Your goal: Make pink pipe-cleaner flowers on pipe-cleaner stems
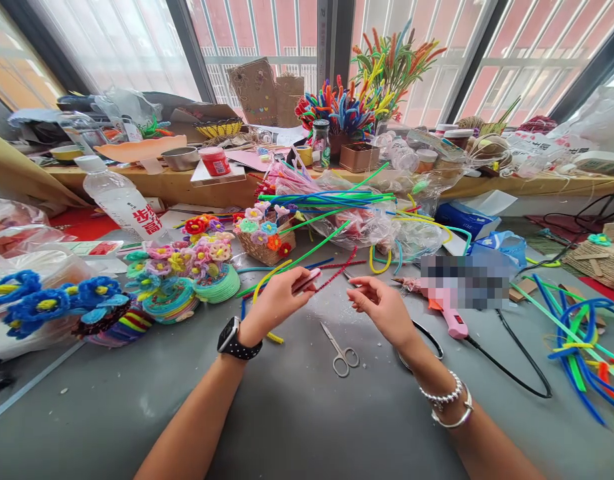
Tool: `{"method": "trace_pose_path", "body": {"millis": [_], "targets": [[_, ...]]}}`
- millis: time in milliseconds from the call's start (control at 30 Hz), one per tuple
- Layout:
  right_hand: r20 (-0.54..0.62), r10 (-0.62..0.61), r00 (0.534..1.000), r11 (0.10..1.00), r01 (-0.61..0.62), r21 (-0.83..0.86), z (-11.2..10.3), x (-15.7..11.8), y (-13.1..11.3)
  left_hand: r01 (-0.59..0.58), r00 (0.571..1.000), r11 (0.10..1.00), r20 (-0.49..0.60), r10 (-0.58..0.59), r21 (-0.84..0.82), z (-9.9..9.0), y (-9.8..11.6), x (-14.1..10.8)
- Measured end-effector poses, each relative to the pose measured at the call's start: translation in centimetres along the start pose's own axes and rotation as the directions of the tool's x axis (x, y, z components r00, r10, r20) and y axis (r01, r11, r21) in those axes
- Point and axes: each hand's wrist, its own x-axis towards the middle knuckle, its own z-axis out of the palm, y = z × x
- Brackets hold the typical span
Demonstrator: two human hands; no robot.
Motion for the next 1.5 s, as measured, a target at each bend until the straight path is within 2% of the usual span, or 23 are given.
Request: {"method": "trace_pose_path", "body": {"millis": [100,200,433,800,900,967,1033,1067,1100,1167,1200,1267,1300,1367,1500], "targets": [[0.061,0.057,0.997,0.989,-0.064,0.134,0.2,0.1,0.1,-0.074,0.99,0.988,0.109,0.088,-0.132,0.5,0.7,-0.4],[0.083,0.078,0.993,0.967,-0.096,0.238,0.4,0.2,0.1,-0.121,0.978,0.982,0.155,0.143,-0.143,0.8,1.1,-0.5],[0.075,0.114,0.991,0.907,-0.135,0.398,0.6,0.0,-0.2,-0.004,0.991,0.97,0.126,0.036,-0.242,1.0,1.0,-0.3],[0.066,0.148,0.987,0.801,-0.159,0.577,0.3,0.0,-0.4,0.005,0.998,0.948,0.062,0.015,-0.319,1.5,1.2,-0.2],[0.02,0.133,0.991,0.871,-0.126,0.474,0.0,0.1,-0.3,0.01,1.0,0.953,0.017,-0.005,-0.301,1.5,1.3,-0.1],[-0.067,0.069,0.995,0.954,-0.046,0.296,-0.2,0.1,-0.1,0.03,1.0,0.959,0.0,-0.031,-0.28,1.5,1.2,-0.1],[-0.226,-0.106,0.968,0.994,0.113,0.016,-0.3,0.0,0.0,0.045,0.999,0.968,-0.006,-0.048,-0.247,1.5,0.9,0.0],[-0.287,-0.244,0.926,0.966,0.206,-0.157,-0.3,-0.1,0.0,0.044,0.999,0.973,-0.009,-0.047,-0.227,1.6,0.8,0.0],[-0.304,-0.394,0.867,0.897,0.292,-0.331,-0.2,-0.2,0.0,0.035,0.999,0.976,-0.015,-0.039,-0.213,1.6,0.7,0.0],[-0.186,-0.625,0.758,0.681,0.413,-0.604,0.1,-0.4,-0.1,0.017,1.0,0.979,-0.017,-0.021,-0.202,1.8,0.4,0.0],[-0.086,-0.676,0.732,0.575,0.451,-0.682,0.2,-0.5,-0.2,0.012,1.0,0.978,-0.006,-0.014,-0.21,2.0,0.3,0.0],[0.083,-0.68,0.728,0.442,0.498,-0.746,0.6,-0.6,-0.2,0.012,0.999,0.97,0.034,-0.004,-0.242,2.2,0.1,0.0],[0.131,-0.659,0.74,0.421,0.508,-0.752,0.7,-0.7,-0.1,0.017,0.998,0.965,0.057,-0.003,-0.261,2.3,0.1,0.0],[0.172,-0.623,0.763,0.434,0.52,-0.736,0.9,-0.7,0.0,0.027,0.996,0.952,0.092,0.001,-0.304,2.3,0.2,0.0],[0.137,-0.569,0.811,0.553,0.501,-0.666,0.5,-0.5,0.1,0.08,0.996,0.904,0.072,-0.055,-0.419,1.7,0.6,0.1]]}}
